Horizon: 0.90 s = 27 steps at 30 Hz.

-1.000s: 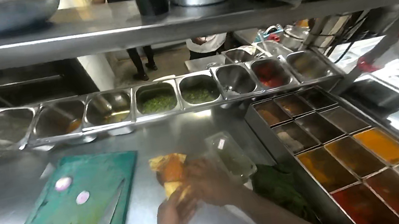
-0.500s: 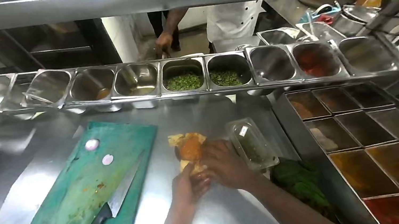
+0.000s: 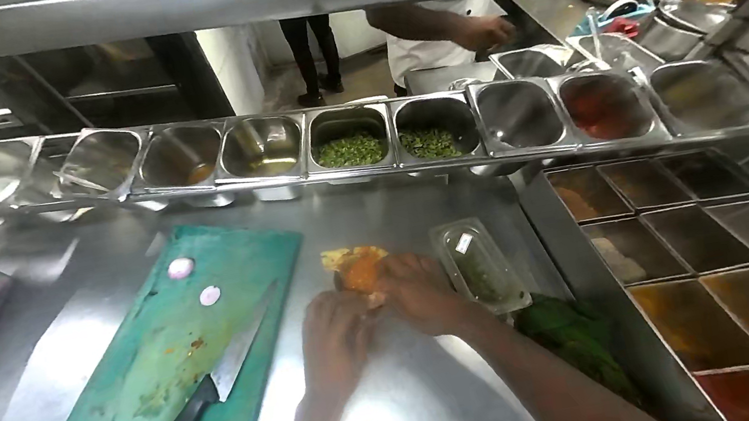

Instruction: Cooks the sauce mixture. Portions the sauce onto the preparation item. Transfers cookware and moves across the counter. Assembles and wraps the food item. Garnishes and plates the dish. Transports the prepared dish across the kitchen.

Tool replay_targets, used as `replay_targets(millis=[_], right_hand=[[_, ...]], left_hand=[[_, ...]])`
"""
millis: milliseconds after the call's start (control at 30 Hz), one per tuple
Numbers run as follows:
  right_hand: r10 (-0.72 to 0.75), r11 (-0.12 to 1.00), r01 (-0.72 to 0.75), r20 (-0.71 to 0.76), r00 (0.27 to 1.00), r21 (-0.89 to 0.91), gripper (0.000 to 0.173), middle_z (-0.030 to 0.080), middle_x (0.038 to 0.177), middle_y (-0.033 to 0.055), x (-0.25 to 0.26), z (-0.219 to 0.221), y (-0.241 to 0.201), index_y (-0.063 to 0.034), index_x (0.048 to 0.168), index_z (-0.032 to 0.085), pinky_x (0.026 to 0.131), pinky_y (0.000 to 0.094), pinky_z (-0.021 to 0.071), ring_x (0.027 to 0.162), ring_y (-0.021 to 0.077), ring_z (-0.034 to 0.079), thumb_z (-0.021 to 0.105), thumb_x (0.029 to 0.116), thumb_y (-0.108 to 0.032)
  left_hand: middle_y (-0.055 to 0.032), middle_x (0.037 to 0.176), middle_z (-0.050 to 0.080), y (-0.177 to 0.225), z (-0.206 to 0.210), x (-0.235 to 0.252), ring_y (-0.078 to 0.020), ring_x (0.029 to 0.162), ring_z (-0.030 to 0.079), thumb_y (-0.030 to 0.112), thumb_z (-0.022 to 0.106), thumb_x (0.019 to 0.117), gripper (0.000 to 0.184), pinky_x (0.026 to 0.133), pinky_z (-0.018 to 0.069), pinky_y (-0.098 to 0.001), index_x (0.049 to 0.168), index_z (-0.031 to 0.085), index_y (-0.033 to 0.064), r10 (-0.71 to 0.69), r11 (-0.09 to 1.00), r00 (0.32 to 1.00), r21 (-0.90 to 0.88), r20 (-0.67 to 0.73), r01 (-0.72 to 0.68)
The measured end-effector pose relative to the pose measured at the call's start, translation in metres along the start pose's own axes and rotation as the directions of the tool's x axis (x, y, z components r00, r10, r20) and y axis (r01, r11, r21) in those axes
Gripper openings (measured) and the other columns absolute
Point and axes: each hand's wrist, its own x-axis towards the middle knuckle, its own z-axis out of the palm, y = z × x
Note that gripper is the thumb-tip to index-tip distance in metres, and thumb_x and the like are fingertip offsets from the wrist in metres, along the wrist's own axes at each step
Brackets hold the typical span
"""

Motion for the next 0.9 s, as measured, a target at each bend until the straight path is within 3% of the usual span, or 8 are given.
replay_targets(millis=[67, 200, 267, 333, 433, 500, 667, 900], right_hand=[[0.020, 1.000, -0.020, -0.002, 1.000, -0.006, 0.023, 0.058, 0.135, 0.0041, 0.003, -0.002, -0.002, -0.0188, 0.110, 0.072, 0.111, 0.0579, 0.0353, 0.137, 0.0298, 0.043, 0.053, 0.1043, -0.031], [0.002, 1.000, -0.002, -0.066, 0.998, 0.007, 0.025, 0.064, 0.124, 0.0014, 0.004, 0.002, 0.005, -0.0212, 0.113, 0.071, 0.109, 0.0556, 0.0370, 0.128, 0.0259, 0.051, 0.052, 0.1053, -0.035], [-0.010, 1.000, 0.010, -0.099, 0.995, 0.008, 0.024, 0.067, 0.116, -0.0013, 0.003, 0.004, 0.007, -0.0211, 0.118, 0.065, 0.110, 0.0538, 0.0371, 0.120, 0.0215, 0.057, 0.052, 0.1059, -0.036], [-0.022, 1.000, 0.023, -0.123, 0.992, 0.012, 0.024, 0.068, 0.109, -0.0037, 0.001, 0.004, 0.011, -0.0216, 0.115, 0.065, 0.111, 0.0527, 0.0357, 0.116, 0.0180, 0.058, 0.053, 0.1052, -0.039], [-0.071, 0.997, 0.073, -0.089, 0.994, 0.013, 0.032, 0.068, 0.116, -0.0065, -0.003, 0.001, 0.020, -0.0251, 0.116, 0.067, 0.115, 0.0562, 0.0310, 0.127, 0.0183, 0.053, 0.063, 0.0974, -0.052], [-0.080, 0.997, 0.080, -0.044, 0.996, -0.010, 0.030, 0.067, 0.119, -0.0059, -0.003, -0.002, 0.024, -0.0260, 0.118, 0.067, 0.116, 0.0567, 0.0304, 0.130, 0.0200, 0.051, 0.068, 0.0956, -0.045], [-0.093, 0.996, 0.092, -0.026, 0.995, -0.010, 0.019, 0.067, 0.118, -0.0055, 0.000, -0.002, 0.030, -0.0268, 0.117, 0.069, 0.115, 0.0569, 0.0300, 0.130, 0.0212, 0.050, 0.061, 0.1012, -0.035], [-0.014, 0.999, 0.015, 0.028, 1.000, -0.036, 0.018, 0.056, 0.134, 0.0027, 0.004, -0.005, 0.022, -0.0248, 0.113, 0.070, 0.112, 0.0593, 0.0319, 0.134, 0.0280, 0.044, 0.056, 0.1034, -0.031]], left_hand=[[0.0078, 0.119, 0.070, -0.008, 0.001, 0.008, -0.0173, 0.124, 0.059, 0.035, 0.059, 0.1008, 0.021, 0.101, 0.0515, -0.0437, 0.107, 0.076, 0.0263, 0.059, 0.998, 0.997, 0.010, 0.056, -0.059], [0.0042, 0.119, 0.069, -0.011, -0.004, 0.022, -0.0183, 0.121, 0.060, 0.038, 0.056, 0.1018, 0.027, 0.102, 0.0491, -0.0468, 0.119, 0.069, 0.0211, 0.005, 1.000, 0.989, 0.023, 0.150, -0.009], [0.0006, 0.118, 0.069, -0.015, -0.007, 0.028, -0.0202, 0.120, 0.061, 0.040, 0.057, 0.1015, 0.030, 0.106, 0.0461, -0.0492, 0.119, 0.067, 0.0175, 0.003, 0.999, 0.984, 0.032, 0.181, -0.009], [0.0043, 0.114, 0.069, -0.021, -0.007, 0.032, -0.0164, 0.119, 0.060, 0.042, 0.055, 0.1027, 0.029, 0.108, 0.0434, -0.0488, 0.114, 0.068, 0.0195, 0.024, 0.999, 0.977, 0.033, 0.210, -0.031], [0.0082, 0.113, 0.069, -0.027, -0.009, 0.036, -0.0133, 0.121, 0.058, 0.045, 0.052, 0.1038, 0.029, 0.109, 0.0414, -0.0489, 0.110, 0.070, 0.0229, 0.055, 0.997, 0.967, 0.038, 0.249, -0.066], [0.0088, 0.116, 0.069, -0.028, -0.014, 0.038, -0.0143, 0.125, 0.057, 0.051, 0.055, 0.1009, 0.032, 0.111, 0.0387, -0.0514, 0.112, 0.071, 0.0251, 0.066, 0.996, 0.954, 0.042, 0.291, -0.081], [0.0119, 0.122, 0.068, -0.039, -0.017, 0.040, -0.0174, 0.136, 0.048, 0.051, 0.062, 0.0958, 0.028, 0.113, 0.0328, -0.0573, 0.113, 0.072, 0.0304, 0.075, 0.995, 0.940, 0.037, 0.332, -0.093], [0.0058, 0.134, 0.059, -0.047, -0.016, 0.044, -0.0245, 0.139, 0.042, 0.052, 0.056, 0.0987, 0.028, 0.111, 0.0342, -0.0598, 0.109, 0.075, 0.0333, 0.048, 0.997, 0.937, 0.038, 0.346, -0.065]])
